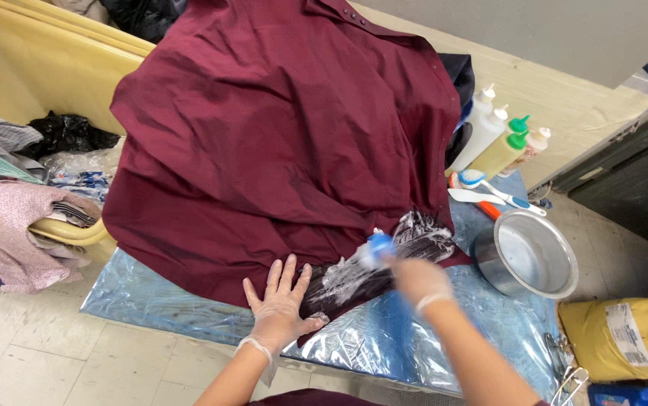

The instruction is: The person treats stains on a purple plaid shirt and a maroon shirt using a brush and a cleaning solution from a bowl, applying the solution to the collar and cuffs of the plaid shirt and the collar and sleeves of the maroon shirt.

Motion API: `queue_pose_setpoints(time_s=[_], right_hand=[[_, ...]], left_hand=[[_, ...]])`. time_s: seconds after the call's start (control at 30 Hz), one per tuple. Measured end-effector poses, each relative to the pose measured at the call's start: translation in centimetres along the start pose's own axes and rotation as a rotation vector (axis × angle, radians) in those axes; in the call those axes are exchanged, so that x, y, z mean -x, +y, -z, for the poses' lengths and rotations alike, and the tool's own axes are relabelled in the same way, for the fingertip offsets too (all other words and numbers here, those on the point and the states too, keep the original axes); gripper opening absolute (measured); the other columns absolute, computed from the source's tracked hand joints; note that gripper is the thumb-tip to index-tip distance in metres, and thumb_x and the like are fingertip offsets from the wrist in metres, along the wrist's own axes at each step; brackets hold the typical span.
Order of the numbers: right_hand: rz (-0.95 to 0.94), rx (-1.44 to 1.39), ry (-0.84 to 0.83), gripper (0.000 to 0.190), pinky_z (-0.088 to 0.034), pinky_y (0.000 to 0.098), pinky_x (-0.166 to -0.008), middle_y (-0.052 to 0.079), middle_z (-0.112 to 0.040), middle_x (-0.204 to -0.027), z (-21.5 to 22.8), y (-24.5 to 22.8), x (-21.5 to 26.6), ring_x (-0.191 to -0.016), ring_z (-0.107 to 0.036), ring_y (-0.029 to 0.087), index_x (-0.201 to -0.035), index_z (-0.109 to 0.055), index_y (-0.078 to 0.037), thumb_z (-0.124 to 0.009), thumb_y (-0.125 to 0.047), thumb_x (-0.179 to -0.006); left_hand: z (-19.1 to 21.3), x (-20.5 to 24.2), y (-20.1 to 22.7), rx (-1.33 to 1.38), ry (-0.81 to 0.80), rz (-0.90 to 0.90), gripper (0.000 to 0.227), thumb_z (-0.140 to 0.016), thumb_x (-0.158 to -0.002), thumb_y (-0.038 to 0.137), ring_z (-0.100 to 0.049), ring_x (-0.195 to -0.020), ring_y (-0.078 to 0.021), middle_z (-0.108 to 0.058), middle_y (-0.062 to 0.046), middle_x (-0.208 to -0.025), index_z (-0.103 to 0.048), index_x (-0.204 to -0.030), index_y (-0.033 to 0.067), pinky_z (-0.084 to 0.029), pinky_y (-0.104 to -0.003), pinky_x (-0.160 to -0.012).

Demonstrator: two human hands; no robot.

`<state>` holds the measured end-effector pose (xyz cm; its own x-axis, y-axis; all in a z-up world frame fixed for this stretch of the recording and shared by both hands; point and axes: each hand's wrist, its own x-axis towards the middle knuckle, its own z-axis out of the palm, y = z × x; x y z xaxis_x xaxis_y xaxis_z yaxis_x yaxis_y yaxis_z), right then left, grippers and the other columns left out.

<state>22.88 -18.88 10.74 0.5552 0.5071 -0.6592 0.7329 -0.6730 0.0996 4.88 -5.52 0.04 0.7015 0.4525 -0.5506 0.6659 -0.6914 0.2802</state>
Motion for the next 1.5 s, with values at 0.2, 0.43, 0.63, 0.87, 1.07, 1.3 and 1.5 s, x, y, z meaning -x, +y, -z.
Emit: queue_pose_setpoints(time_s=[0.2,0.43,0.63,0.87,1.07,1.3,1.5], right_hand=[[-0.350,0.090,0.075,0.062,-0.066,0.0248,-0.069,0.002,-0.075,-0.095,0.9,0.1,-0.2,-0.078,-0.074,0.012,-0.153,-0.037,-0.031,-0.046,0.002,-0.101],[0.129,-0.025,0.029,0.052,-0.055,0.0351,-0.062,0.008,-0.064,-0.086,-2.1,-7.1,1.3,-0.070,-0.063,0.021,-0.147,-0.039,-0.025,-0.044,-0.001,-0.101],[-0.399,-0.027,0.024,0.050,-0.063,0.0246,-0.067,0.004,-0.071,-0.098,0.6,-2.3,1.1,-0.077,-0.070,0.012,-0.149,-0.043,-0.027,-0.049,-0.004,-0.105],[0.173,-0.061,0.121,0.047,-0.052,0.0364,-0.048,0.003,-0.059,-0.068,-6.1,-11.0,0.7,-0.056,-0.059,0.019,-0.147,-0.047,-0.026,-0.041,-0.007,-0.105],[-0.576,-0.174,0.189,0.071,-0.051,0.0457,-0.106,0.008,-0.079,-0.122,-7.1,9.2,-7.1,-0.124,-0.069,0.027,-0.131,-0.072,-0.039,-0.016,-0.073,-0.103],[0.380,-0.101,0.216,0.075,-0.047,0.0560,-0.066,0.023,-0.068,-0.086,-10.2,-6.0,-0.4,-0.072,-0.064,0.046,-0.155,-0.045,-0.042,-0.050,-0.006,-0.090],[-0.170,-0.032,0.089,0.075,-0.058,0.0459,-0.086,0.015,-0.070,-0.122,-1.3,9.6,-4.6,-0.108,-0.072,0.032,-0.157,-0.033,-0.047,-0.030,0.000,-0.099]], left_hand=[[2.9,1.2,-1.5,-0.032,-0.036,-0.093,0.105,-0.064,-0.086,0.069,0.013,-0.161,-0.0111,0.018,0.014,-0.175,-0.002,-0.166,0.0405,0.003,-0.065,-0.123],[1.6,0.1,-3.9,0.019,-0.036,-0.159,0.136,-0.079,-0.075,0.066,0.011,-0.161,-0.0059,0.012,0.017,-0.176,0.016,-0.165,0.0288,0.004,-0.053,-0.123],[-0.2,-0.8,-5.0,0.039,0.055,-0.224,0.140,-0.082,-0.075,0.066,0.009,-0.160,-0.0051,0.012,0.015,-0.176,0.017,-0.165,0.0257,0.005,-0.054,-0.124],[-4.5,-4.1,-6.8,0.029,0.379,-0.333,0.156,-0.091,-0.059,0.079,-0.007,-0.158,-0.0118,-0.006,0.007,-0.175,0.001,-0.165,0.0132,-0.011,-0.050,-0.115],[1.4,0.4,-5.4,0.103,0.068,-0.294,0.143,-0.085,-0.074,0.061,0.002,-0.161,-0.0198,-0.007,-0.008,-0.175,0.014,-0.165,0.0113,-0.001,-0.054,-0.119],[-3.7,-4.0,-6.7,-0.041,0.395,-0.300,0.151,-0.086,-0.054,0.067,-0.009,-0.158,-0.0111,-0.006,0.006,-0.175,0.004,-0.166,0.0185,-0.012,-0.051,-0.115],[-3.7,-4.4,-8.2,-0.045,0.290,-0.307,0.146,-0.100,-0.056,0.066,-0.006,-0.159,-0.0057,-0.002,0.015,-0.175,-0.007,-0.165,0.0373,-0.009,-0.044,-0.113]])
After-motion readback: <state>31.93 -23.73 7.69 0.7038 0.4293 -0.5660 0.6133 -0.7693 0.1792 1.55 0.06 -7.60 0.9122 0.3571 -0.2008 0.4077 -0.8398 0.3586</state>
